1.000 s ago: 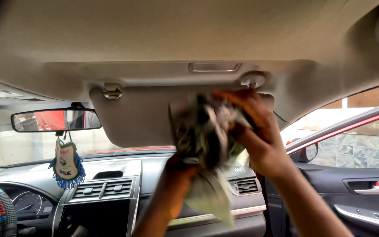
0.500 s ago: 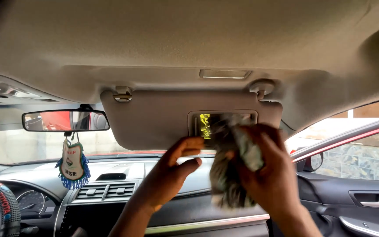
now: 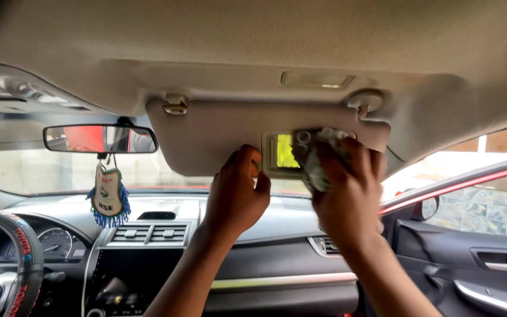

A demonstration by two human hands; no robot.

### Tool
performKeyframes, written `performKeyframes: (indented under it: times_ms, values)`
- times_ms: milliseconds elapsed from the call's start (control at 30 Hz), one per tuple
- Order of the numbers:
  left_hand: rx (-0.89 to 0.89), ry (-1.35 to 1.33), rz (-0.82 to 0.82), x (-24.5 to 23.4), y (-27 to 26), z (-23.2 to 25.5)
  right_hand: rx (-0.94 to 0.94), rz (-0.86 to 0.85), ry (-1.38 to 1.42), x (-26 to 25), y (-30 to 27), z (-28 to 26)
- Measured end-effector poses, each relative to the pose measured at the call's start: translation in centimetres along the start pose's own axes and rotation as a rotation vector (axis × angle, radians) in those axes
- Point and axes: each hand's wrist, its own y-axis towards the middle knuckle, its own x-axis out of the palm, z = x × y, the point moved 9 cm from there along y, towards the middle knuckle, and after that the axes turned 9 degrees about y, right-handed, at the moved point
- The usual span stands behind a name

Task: Cleaning the car dashboard, glove box, and sun visor mirror with a cloth.

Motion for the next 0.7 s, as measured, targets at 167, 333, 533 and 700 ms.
performKeyframes:
  times_ms: [167, 333, 533, 700]
  values:
    - [-0.079, -0.041, -0.136, 2.6, -1.0, -0.3, -0.068, -0.179, 0.232, 2.9, 1.3, -1.1]
    - [-0.101, -0.017, -0.163, 3.5, -1.5, -2.0, 0.052, -0.093, 0.066, 1.3, 0.5, 1.0]
    - [-0.712, -0.717, -0.273, 8.1, -2.8, -12.3, -0.086, -0.224, 0.281, 3.0, -0.3, -0.5]
    - [-0.570, -1.361, 0.092, 5.2, -0.4, -16.3, 0.000, 0.177, 0.106, -2.8, 0.8, 2.9]
